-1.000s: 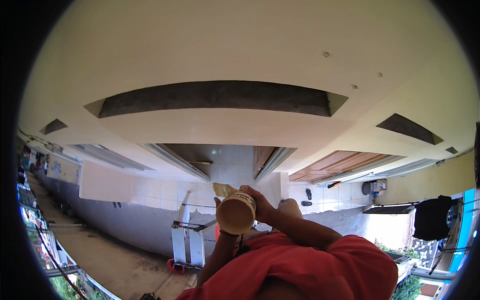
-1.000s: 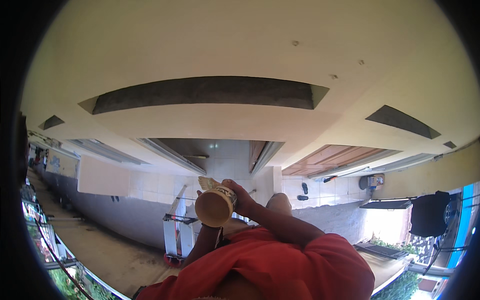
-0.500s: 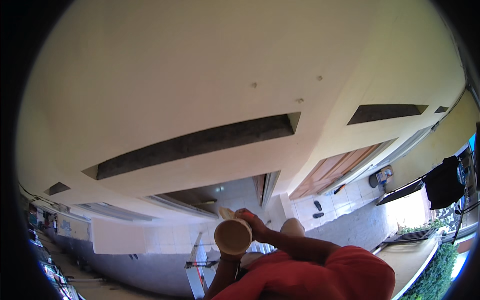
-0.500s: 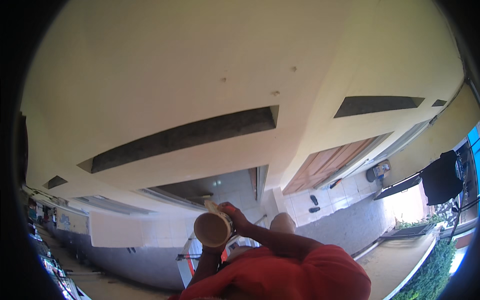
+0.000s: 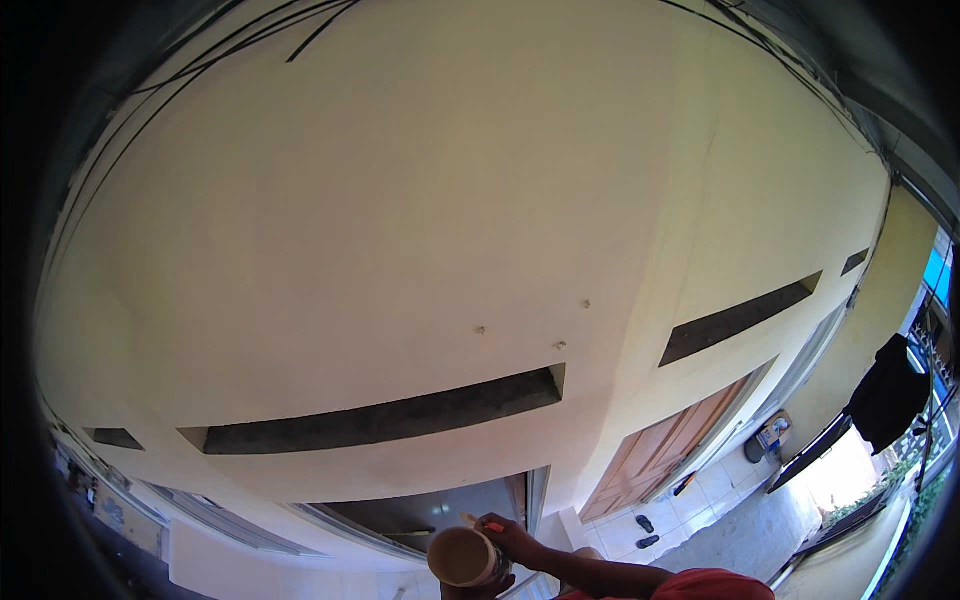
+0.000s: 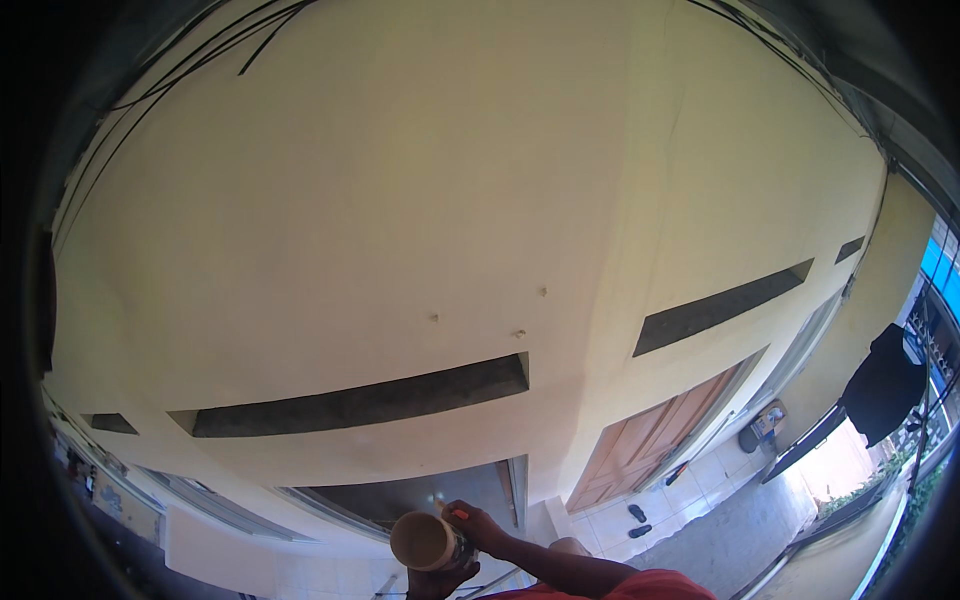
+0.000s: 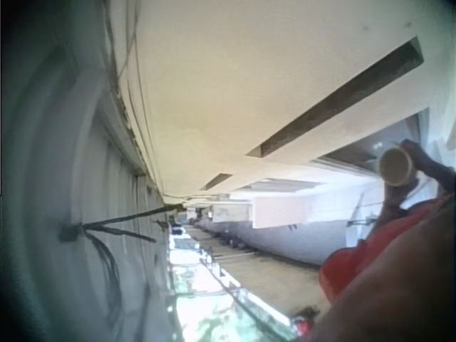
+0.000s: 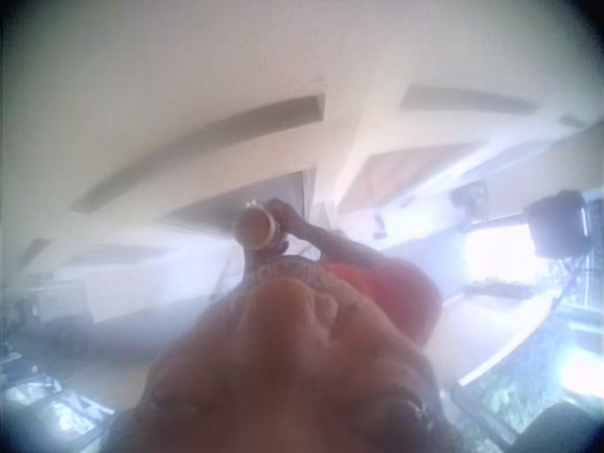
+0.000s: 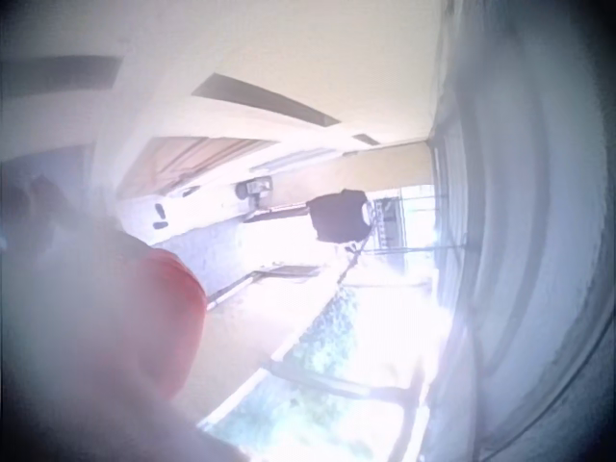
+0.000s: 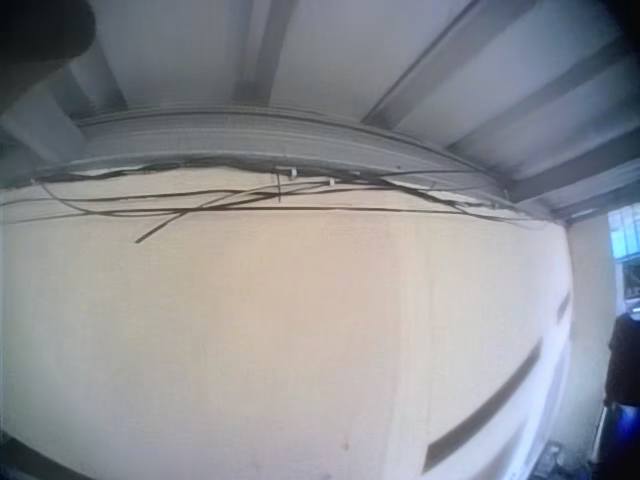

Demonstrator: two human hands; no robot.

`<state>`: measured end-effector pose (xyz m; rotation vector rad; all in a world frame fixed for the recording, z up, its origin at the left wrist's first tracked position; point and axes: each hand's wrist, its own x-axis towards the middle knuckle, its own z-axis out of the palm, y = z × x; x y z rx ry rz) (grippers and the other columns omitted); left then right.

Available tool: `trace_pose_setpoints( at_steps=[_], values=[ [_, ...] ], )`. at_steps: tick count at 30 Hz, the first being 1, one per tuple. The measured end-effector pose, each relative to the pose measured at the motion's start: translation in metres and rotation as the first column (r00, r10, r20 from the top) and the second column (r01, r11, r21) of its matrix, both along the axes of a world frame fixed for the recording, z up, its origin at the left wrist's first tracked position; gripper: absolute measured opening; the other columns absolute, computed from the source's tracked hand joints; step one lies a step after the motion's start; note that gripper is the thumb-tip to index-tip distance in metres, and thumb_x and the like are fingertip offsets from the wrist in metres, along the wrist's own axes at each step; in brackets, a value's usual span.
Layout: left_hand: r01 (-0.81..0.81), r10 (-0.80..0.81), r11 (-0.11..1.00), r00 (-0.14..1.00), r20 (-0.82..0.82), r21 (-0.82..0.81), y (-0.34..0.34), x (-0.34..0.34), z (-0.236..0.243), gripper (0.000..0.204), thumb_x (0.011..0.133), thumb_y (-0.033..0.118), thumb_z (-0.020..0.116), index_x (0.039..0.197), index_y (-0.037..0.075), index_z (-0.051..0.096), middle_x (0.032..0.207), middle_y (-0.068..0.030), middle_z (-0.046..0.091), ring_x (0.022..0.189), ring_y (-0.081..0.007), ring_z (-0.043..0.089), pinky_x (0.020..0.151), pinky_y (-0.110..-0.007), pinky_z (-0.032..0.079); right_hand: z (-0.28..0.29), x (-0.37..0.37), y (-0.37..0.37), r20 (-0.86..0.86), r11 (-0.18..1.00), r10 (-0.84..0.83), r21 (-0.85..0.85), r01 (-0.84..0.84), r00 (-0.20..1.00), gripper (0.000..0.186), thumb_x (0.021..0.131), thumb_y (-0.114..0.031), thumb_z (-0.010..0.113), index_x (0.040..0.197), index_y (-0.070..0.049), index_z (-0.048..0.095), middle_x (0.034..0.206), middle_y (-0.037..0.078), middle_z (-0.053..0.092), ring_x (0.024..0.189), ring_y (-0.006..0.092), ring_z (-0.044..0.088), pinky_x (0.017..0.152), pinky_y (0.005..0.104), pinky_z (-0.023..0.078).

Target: The person paints a ceiling using a paintbrush and a small container of paint. They repeatedly dip the brush into the container and apply paint to the ceiling surface in a methodical manner.

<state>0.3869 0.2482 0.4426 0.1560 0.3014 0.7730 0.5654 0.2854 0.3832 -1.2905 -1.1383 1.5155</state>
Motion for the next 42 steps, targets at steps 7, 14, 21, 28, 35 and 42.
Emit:
trace_pose_setpoints(
  at_steps=[7, 14, 21, 28, 35, 42],
  values=[
    [0.039, -0.030, 0.998, 0.988, 0.153, -0.058, 0.003, 0.005, 0.014, 0.080, 0.092, 0.040, 0.087, 0.157, 0.014, 0.049, 0.147, -0.0172, 0.061, 0.136, -0.0393, 0.061, 0.116, -0.065, 0.049, 0.036, 0.027, 0.014, 0.110, 0.986, 0.011, 0.163, -0.029, 0.994, 0.034, 0.110, -0.037, 0.068, 0.134, -0.013, 0.068, 0.113, 0.014, 0.075, 0.110, 0.0226, 0.073, 0.100, 0.0412, 0.056],
    [-0.017, 0.022, 0.999, 0.983, 0.181, -0.028, 0.002, -0.008, 0.017, 0.083, 0.089, 0.035, 0.091, 0.156, 0.012, 0.047, 0.146, -0.0205, 0.060, 0.134, -0.0426, 0.061, 0.114, -0.068, 0.052, 0.109, 0.074, -0.017, 0.689, 0.978, -0.124, 0.208, -0.030, 0.715, 0.047, 0.110, -0.053, 0.063, 0.147, -0.024, 0.069, 0.122, 0.020, 0.076, 0.118, 0.0375, 0.075, 0.101, 0.0458, 0.058],
    [-0.025, 0.023, 1.000, 0.976, 0.216, 0.010, 0.026, -0.012, -0.016, 0.088, 0.096, 0.077, 0.057, 0.162, 0.019, 0.049, 0.164, -0.0253, 0.046, 0.144, -0.0535, 0.048, 0.108, -0.071, 0.048, 0.098, 0.113, -0.042, -0.150, 0.761, -0.649, -0.101, 0.641, 0.746, 0.042, 0.114, -0.041, 0.062, 0.118, 0.000, 0.070, 0.098, 0.016, 0.077, 0.085, 0.0259, 0.078, 0.075, 0.0397, 0.066],
    [-0.064, 0.041, 0.994, 0.972, 0.233, 0.089, 0.050, -0.008, -0.029, 0.094, 0.094, 0.081, 0.061, 0.165, 0.021, 0.045, 0.166, -0.0190, 0.047, 0.148, -0.0475, 0.047, 0.112, -0.068, 0.046, 0.170, 0.125, -0.028, -0.577, 0.746, -0.541, 0.008, 0.666, 0.613, 0.024, 0.110, -0.021, 0.068, 0.120, 0.001, 0.067, 0.104, 0.017, 0.077, 0.088, 0.0291, 0.080, 0.080, 0.0459, 0.068],
    [-0.041, 0.009, 0.995, 0.947, 0.321, 0.094, 0.062, 0.008, -0.010, 0.091, 0.101, 0.076, 0.053, 0.172, 0.021, 0.035, 0.170, -0.0163, 0.043, 0.156, -0.0454, 0.044, 0.116, -0.074, 0.044, 0.248, 0.109, -0.029, -0.635, 0.719, -0.330, 0.311, 0.622, 0.699, 0.018, 0.100, 0.000, 0.075, 0.116, 0.003, 0.070, 0.109, 0.018, 0.078, 0.094, 0.0285, 0.080, 0.084, 0.0429, 0.069],
    [-0.080, 0.052, 0.995, 0.925, 0.377, 0.058, 0.068, 0.014, -0.003, 0.076, 0.107, 0.066, 0.048, 0.166, 0.019, 0.045, 0.164, -0.0132, 0.051, 0.148, -0.0388, 0.053, 0.113, -0.069, 0.047, 0.280, 0.078, -0.026, -0.250, 0.496, -0.360, 0.764, 0.412, 0.899, 0.023, 0.093, 0.001, 0.084, 0.111, 0.004, 0.071, 0.100, 0.022, 0.080, 0.090, 0.0280, 0.080, 0.081, 0.0360, 0.066]
  ],
)
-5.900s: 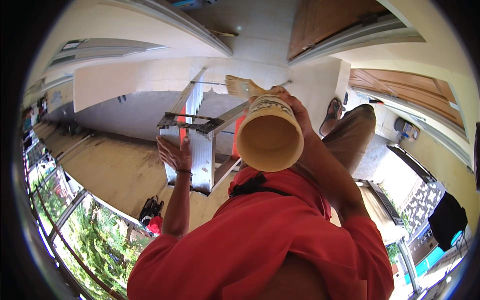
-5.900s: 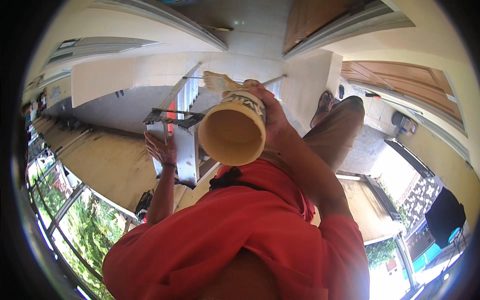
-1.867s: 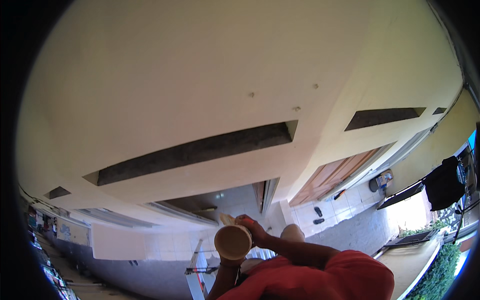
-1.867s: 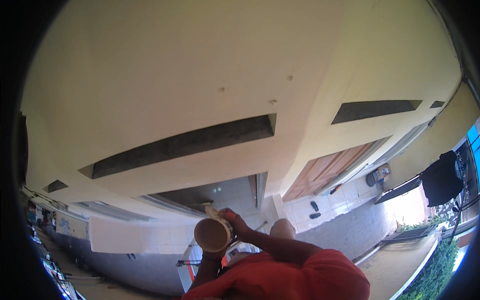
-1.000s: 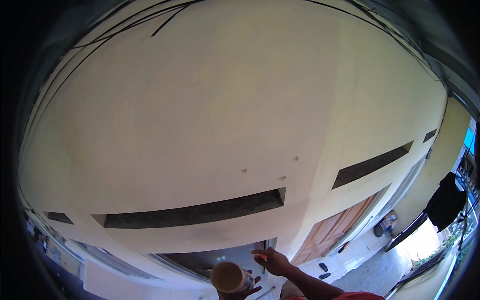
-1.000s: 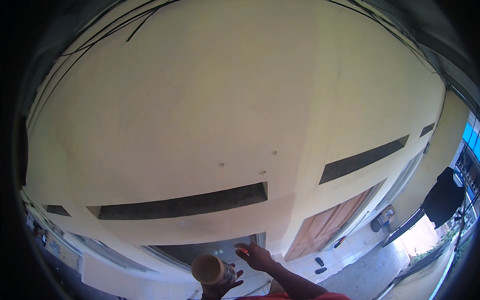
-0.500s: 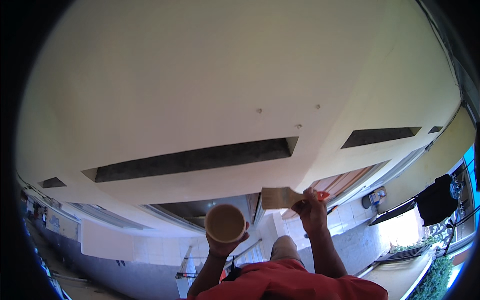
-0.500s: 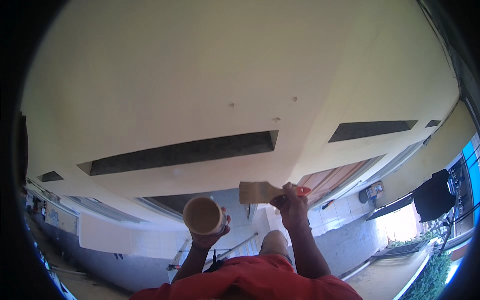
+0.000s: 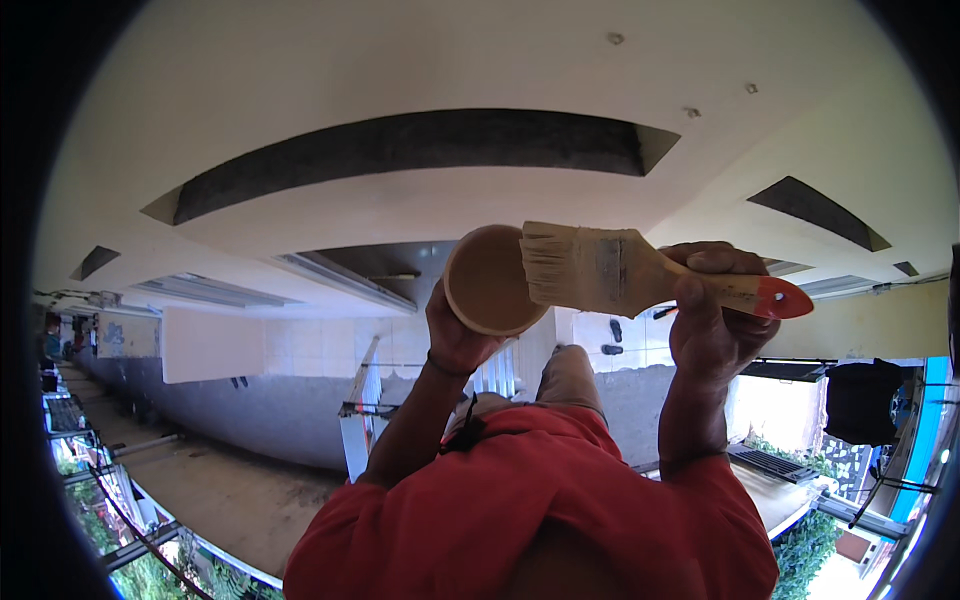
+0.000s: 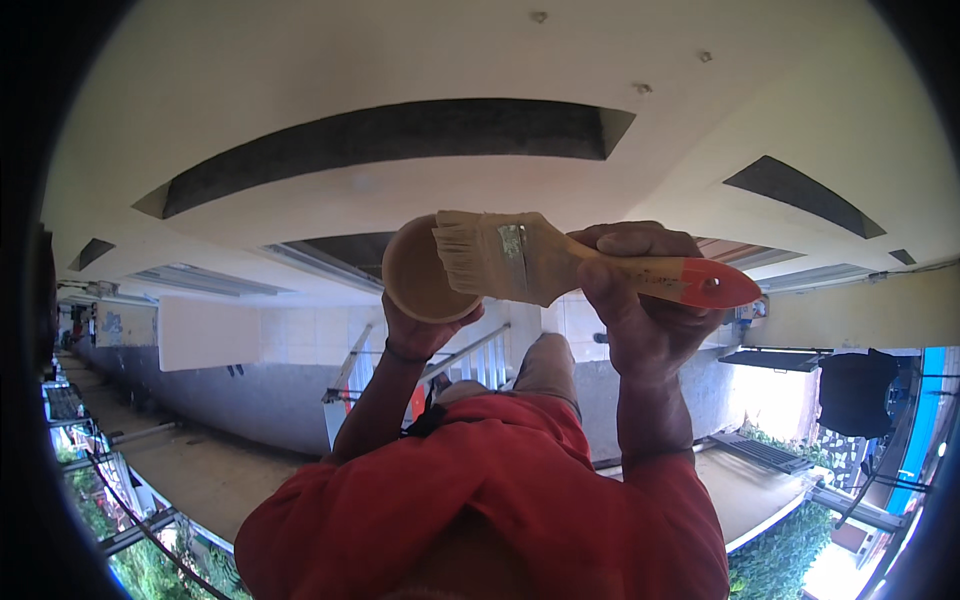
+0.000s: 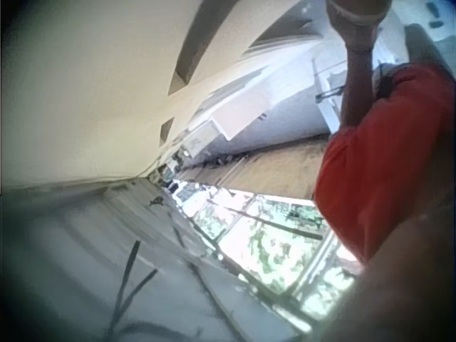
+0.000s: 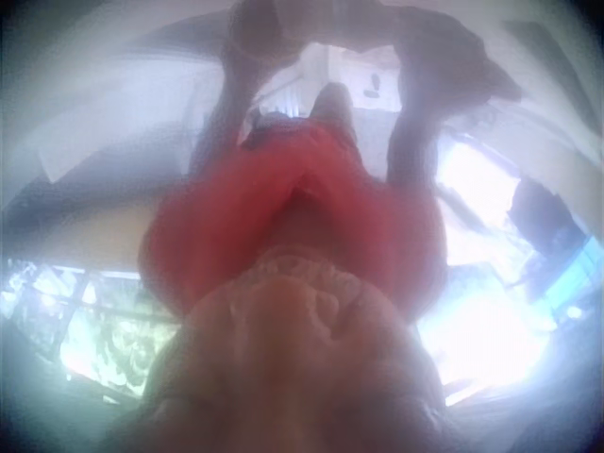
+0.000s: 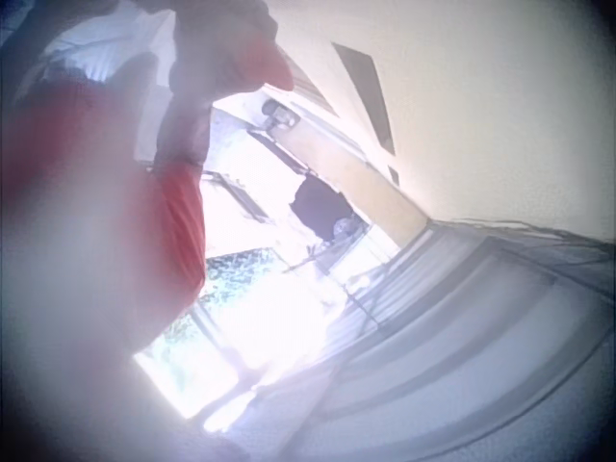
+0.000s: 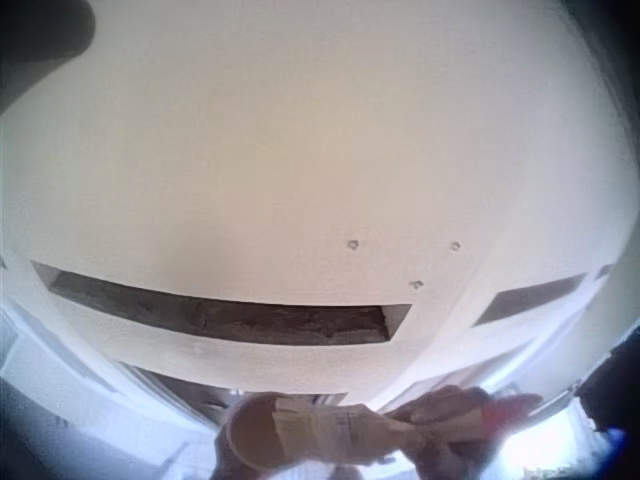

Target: The person paints a ceiling using a paintbrush and a small container of paint. They repeatedly dip the brush into the container and apply paint to the ceiling surface in a methodical manner.

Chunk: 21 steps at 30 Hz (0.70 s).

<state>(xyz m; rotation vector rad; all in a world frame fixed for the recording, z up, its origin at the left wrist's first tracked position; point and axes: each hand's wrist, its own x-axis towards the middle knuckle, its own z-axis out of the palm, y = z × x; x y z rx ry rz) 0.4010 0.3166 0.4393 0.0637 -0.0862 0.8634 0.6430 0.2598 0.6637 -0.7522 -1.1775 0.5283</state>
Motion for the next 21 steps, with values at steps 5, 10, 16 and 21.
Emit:
trace_pose_setpoints(
  at_steps=[5, 10, 16, 21],
  values=[
    [-0.044, 0.044, 0.999, 0.998, -0.037, -0.007, 0.008, 0.008, 0.021, 0.067, 0.112, 0.057, 0.047, 0.162, 0.011, 0.051, 0.161, -0.0166, 0.056, 0.149, -0.0380, 0.054, 0.120, -0.066, 0.044, 0.009, -0.010, 0.007, 0.298, 0.999, 0.038, 0.018, -0.045, 0.954, 0.028, 0.089, 0.004, 0.087, 0.112, 0.004, 0.072, 0.100, 0.018, 0.079, 0.088, 0.0255, 0.080, 0.077, 0.0325, 0.065],
    [-0.066, 0.050, 0.994, 0.984, 0.171, 0.091, 0.007, 0.016, 0.034, 0.061, 0.115, 0.049, 0.047, 0.157, 0.006, 0.056, 0.157, -0.0178, 0.061, 0.147, -0.0361, 0.057, 0.122, -0.062, 0.045, 0.008, -0.026, 0.016, 0.496, 0.995, 0.085, -0.080, -0.052, 0.864, 0.026, 0.088, 0.004, 0.088, 0.111, 0.004, 0.075, 0.100, 0.011, 0.079, 0.088, 0.0187, 0.079, 0.075, 0.0306, 0.064],
    [-0.108, 0.104, 0.993, 0.991, 0.088, 0.044, 0.005, 0.015, 0.037, 0.057, 0.116, 0.043, 0.049, 0.154, 0.001, 0.056, 0.152, -0.0202, 0.065, 0.141, -0.0339, 0.063, 0.122, -0.055, 0.049, -0.004, -0.029, 0.031, 0.667, 0.990, 0.110, -0.142, -0.019, 0.737, 0.023, 0.090, -0.005, 0.088, 0.107, 0.002, 0.075, 0.091, 0.011, 0.078, 0.080, 0.0206, 0.079, 0.068, 0.0324, 0.063],
    [-0.105, 0.105, 0.994, 0.990, 0.095, 0.000, 0.005, 0.013, 0.023, 0.064, 0.113, 0.042, 0.058, 0.160, 0.001, 0.048, 0.160, -0.0200, 0.058, 0.150, -0.0348, 0.055, 0.128, -0.055, 0.042, -0.012, -0.034, 0.038, 0.709, 0.984, 0.131, -0.180, -0.002, 0.693, 0.020, 0.091, -0.011, 0.088, 0.103, -0.001, 0.076, 0.088, 0.012, 0.077, 0.076, 0.0245, 0.079, 0.066, 0.0348, 0.062]
  ],
)
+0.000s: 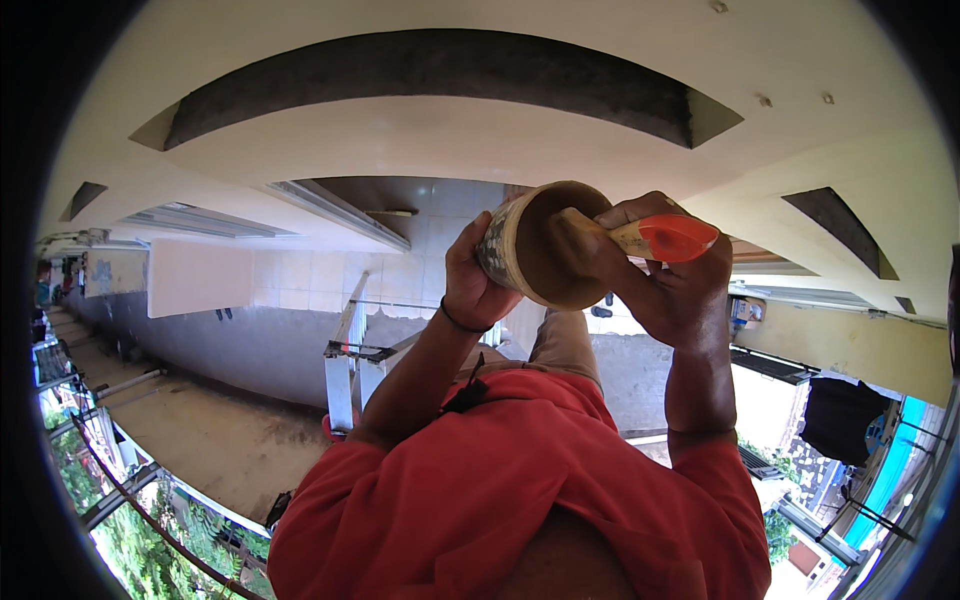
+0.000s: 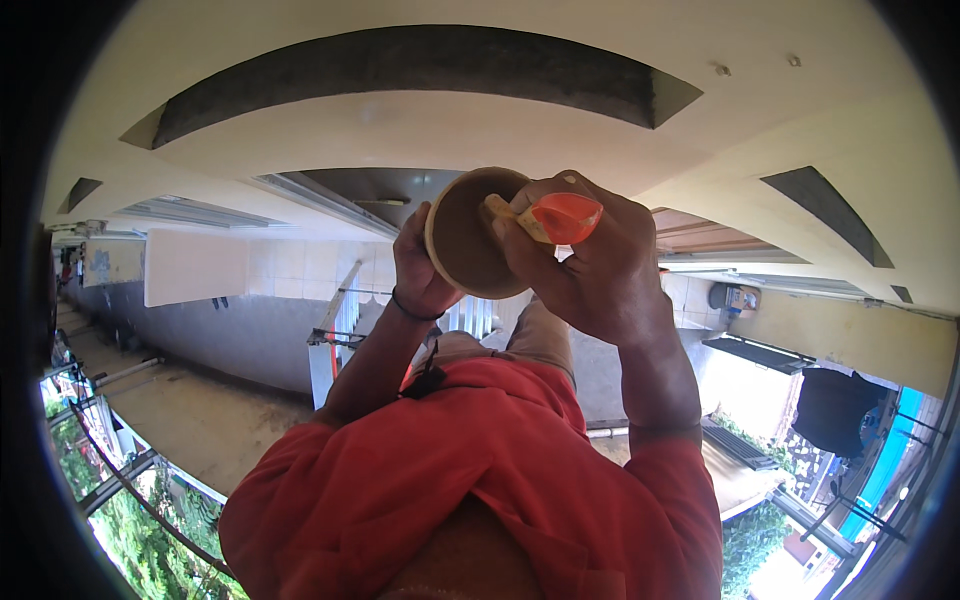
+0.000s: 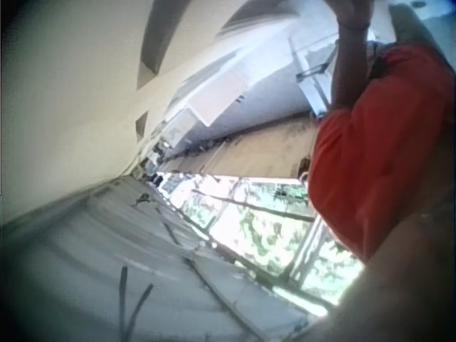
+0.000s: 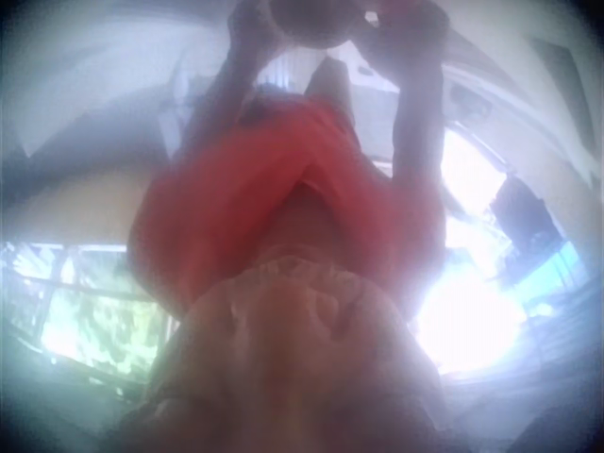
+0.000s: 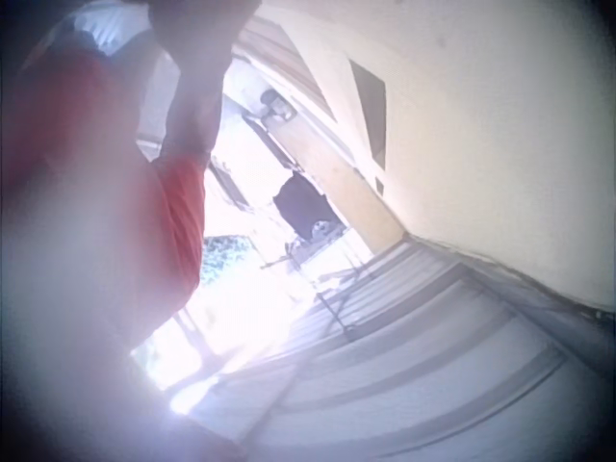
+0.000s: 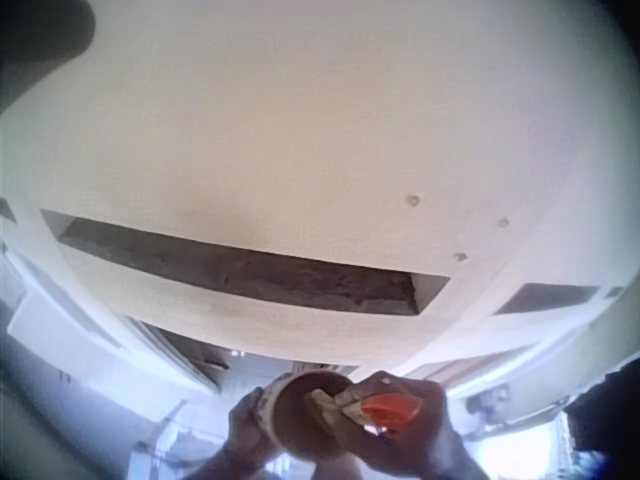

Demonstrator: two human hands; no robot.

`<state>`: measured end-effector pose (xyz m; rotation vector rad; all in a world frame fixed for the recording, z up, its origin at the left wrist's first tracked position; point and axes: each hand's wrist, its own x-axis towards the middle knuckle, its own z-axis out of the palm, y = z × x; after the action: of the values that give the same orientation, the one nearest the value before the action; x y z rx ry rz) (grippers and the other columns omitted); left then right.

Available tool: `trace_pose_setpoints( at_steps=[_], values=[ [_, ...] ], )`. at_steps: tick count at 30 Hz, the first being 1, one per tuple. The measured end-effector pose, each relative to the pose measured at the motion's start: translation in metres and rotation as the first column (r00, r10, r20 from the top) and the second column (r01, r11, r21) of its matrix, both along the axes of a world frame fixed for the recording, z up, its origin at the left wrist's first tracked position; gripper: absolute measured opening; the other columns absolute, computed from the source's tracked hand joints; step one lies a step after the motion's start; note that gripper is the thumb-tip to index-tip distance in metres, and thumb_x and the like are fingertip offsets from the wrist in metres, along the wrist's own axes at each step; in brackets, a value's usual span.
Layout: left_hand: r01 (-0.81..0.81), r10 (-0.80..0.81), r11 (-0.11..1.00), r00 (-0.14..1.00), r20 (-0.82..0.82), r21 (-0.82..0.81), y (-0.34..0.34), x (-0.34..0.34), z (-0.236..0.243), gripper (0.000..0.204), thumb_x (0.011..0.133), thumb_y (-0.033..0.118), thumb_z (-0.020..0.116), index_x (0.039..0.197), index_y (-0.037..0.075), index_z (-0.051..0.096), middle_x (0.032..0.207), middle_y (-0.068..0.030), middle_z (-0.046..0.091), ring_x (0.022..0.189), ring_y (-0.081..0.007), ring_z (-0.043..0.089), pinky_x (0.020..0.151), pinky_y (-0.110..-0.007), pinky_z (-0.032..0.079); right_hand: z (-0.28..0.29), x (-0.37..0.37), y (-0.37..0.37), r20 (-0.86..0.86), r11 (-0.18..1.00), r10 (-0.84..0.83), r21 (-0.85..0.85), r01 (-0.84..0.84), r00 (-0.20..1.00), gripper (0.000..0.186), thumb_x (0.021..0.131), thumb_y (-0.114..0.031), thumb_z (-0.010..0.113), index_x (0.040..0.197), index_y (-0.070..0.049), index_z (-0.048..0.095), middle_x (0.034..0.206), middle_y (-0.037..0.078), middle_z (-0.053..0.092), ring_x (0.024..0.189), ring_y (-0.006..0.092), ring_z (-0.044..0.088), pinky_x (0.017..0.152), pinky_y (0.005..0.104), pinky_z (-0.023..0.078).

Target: The person paints a ceiling using a paintbrush and a small container of paint. They repeatedly dip the brush into the container and apply paint to the ceiling surface in a methodical manner.

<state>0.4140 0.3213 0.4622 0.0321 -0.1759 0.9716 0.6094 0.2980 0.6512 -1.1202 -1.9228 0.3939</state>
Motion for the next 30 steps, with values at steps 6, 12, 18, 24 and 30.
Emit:
trace_pose_setpoints(
  at_steps=[6, 12, 18, 24, 30],
  values=[
    [-0.007, 0.005, 0.999, 0.999, -0.050, -0.053, -0.003, -0.001, 0.001, 0.061, 0.112, 0.039, 0.060, 0.159, 0.001, 0.049, 0.160, -0.0203, 0.058, 0.150, -0.0344, 0.055, 0.129, -0.055, 0.041, -0.009, -0.003, 0.002, -0.008, 0.999, 0.023, -0.026, -0.023, 1.000, 0.017, 0.092, -0.012, 0.088, 0.101, -0.002, 0.076, 0.089, 0.011, 0.077, 0.075, 0.0248, 0.078, 0.065, 0.0360, 0.061],
    [-0.008, 0.006, 0.997, 0.999, -0.034, -0.072, -0.003, -0.002, 0.000, 0.058, 0.111, 0.037, 0.062, 0.156, 0.001, 0.050, 0.157, -0.0194, 0.059, 0.148, -0.0339, 0.057, 0.128, -0.054, 0.043, -0.011, -0.007, 0.003, 0.009, 0.999, 0.032, -0.028, -0.032, 0.999, 0.016, 0.091, -0.011, 0.088, 0.096, -0.003, 0.076, 0.089, 0.010, 0.077, 0.075, 0.0242, 0.078, 0.065, 0.0365, 0.062],
    [0.002, -0.005, 0.999, 0.998, -0.067, -0.052, -0.002, -0.004, 0.002, 0.059, 0.111, 0.038, 0.063, 0.155, 0.002, 0.050, 0.156, -0.0199, 0.060, 0.148, -0.0338, 0.057, 0.128, -0.054, 0.043, -0.013, -0.006, 0.002, -0.020, 0.998, 0.002, -0.056, -0.003, 1.000, 0.015, 0.092, -0.011, 0.088, 0.096, -0.003, 0.076, 0.088, 0.010, 0.078, 0.073, 0.0208, 0.077, 0.063, 0.0338, 0.060],
    [-0.013, 0.005, 0.997, 0.994, -0.106, -0.076, -0.005, -0.007, 0.003, 0.061, 0.111, 0.040, 0.062, 0.157, 0.001, 0.052, 0.158, -0.0192, 0.060, 0.148, -0.0344, 0.057, 0.128, -0.056, 0.042, -0.005, 0.014, -0.016, -0.406, 0.976, -0.158, -0.200, 0.081, 0.900, 0.016, 0.092, -0.001, 0.086, 0.105, 0.003, 0.077, 0.089, 0.010, 0.079, 0.077, 0.0131, 0.075, 0.063, 0.0292, 0.059],
    [0.056, -0.060, 0.996, 0.997, -0.053, -0.074, -0.002, -0.011, -0.015, 0.069, 0.113, 0.054, 0.051, 0.160, 0.003, 0.052, 0.161, -0.0207, 0.056, 0.150, -0.0377, 0.053, 0.125, -0.063, 0.041, -0.019, 0.025, -0.026, -0.699, 0.946, -0.300, -0.307, 0.107, 0.649, 0.019, 0.093, 0.005, 0.081, 0.111, 0.009, 0.073, 0.091, 0.018, 0.079, 0.071, 0.0174, 0.072, 0.061, 0.0282, 0.058]
  ],
)
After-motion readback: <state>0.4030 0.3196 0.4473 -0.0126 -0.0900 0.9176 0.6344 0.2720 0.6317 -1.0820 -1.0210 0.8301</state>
